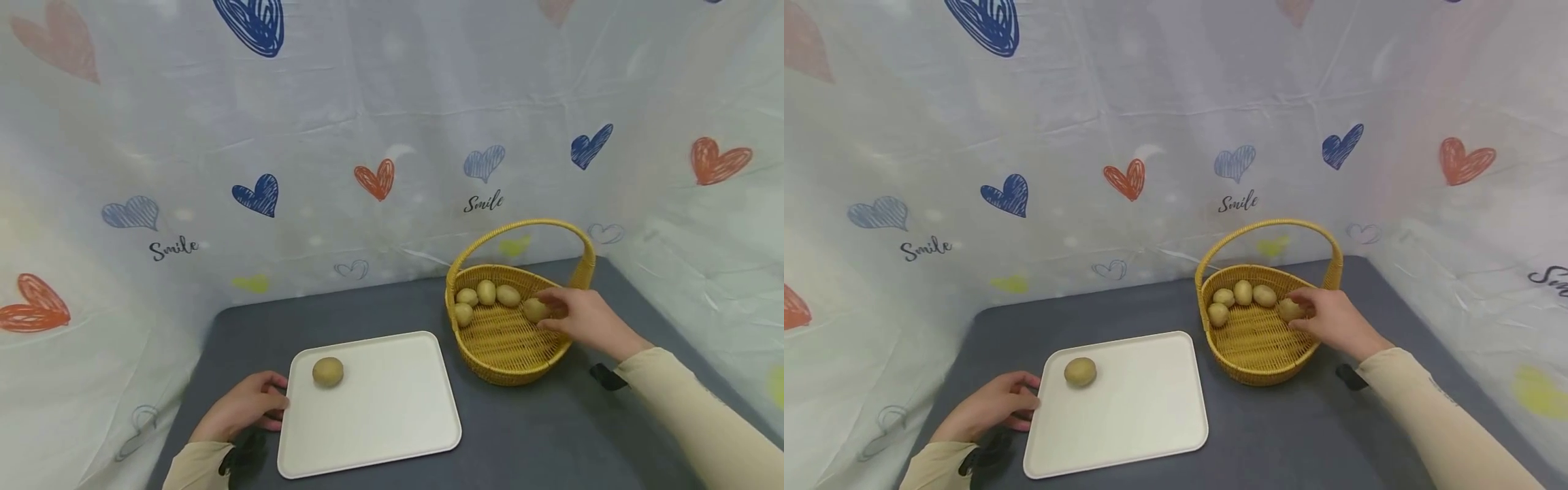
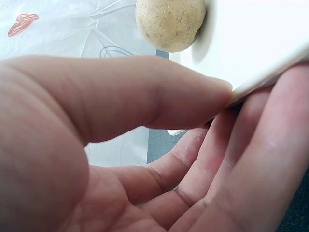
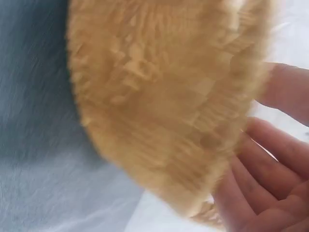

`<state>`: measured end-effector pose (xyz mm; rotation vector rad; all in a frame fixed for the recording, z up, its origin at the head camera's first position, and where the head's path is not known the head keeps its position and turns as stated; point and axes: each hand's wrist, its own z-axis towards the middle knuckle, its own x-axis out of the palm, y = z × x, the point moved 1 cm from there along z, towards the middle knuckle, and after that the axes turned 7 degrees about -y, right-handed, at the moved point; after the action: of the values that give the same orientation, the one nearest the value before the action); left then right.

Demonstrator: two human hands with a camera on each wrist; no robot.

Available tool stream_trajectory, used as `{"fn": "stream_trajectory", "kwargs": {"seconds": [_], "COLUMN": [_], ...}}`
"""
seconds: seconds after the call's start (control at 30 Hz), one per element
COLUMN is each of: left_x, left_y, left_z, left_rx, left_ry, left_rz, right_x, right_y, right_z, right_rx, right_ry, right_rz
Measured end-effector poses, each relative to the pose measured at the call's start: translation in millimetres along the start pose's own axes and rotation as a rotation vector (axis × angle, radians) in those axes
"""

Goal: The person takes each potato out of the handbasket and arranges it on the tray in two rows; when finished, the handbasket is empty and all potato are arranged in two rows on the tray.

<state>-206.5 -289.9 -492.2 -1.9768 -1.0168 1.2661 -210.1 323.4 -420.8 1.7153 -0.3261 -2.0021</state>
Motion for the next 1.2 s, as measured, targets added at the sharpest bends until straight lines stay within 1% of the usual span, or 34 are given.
{"fn": "stream_trajectory", "kwargs": {"seconds": [0.07, 0.17, 0.33, 0.53, 0.73, 0.87, 1.03, 1.2], "left_x": [0.6, 1.1, -0.4, -1.2, -0.1, 2.1, 3.8, 2.0], "left_y": [0.5, 1.8, 4.7, 2.9, 5.4, 6.2, 2.1, -1.3], "left_z": [-0.5, -1.6, -2.7, -4.5, -4.9, -4.4, -2.9, -3.6], "left_rx": [-0.002, -0.005, 0.004, 0.003, 0.011, -0.003, -0.011, 0.005], "left_ry": [0.005, 0.008, 0.019, 0.015, 0.008, -0.012, -0.024, -0.028], "left_rz": [-0.010, -0.020, -0.027, -0.030, -0.035, -0.023, -0.009, -0.005], "right_x": [1, 6, 13, 20, 29, 32, 32, 33], "right_y": [-9, -15, -17, -22, -23, -22, -25, -26], "right_z": [4.4, 9.0, 15.9, 25.5, 32.8, 35.2, 36.7, 40.2], "right_rx": [0.002, -0.008, -0.027, -0.028, -0.033, -0.047, -0.046, -0.080], "right_ry": [0.007, 0.011, 0.022, 0.049, 0.058, 0.053, 0.046, 0.031], "right_rz": [-0.015, -0.037, -0.091, -0.126, -0.123, -0.123, -0.126, -0.128]}}
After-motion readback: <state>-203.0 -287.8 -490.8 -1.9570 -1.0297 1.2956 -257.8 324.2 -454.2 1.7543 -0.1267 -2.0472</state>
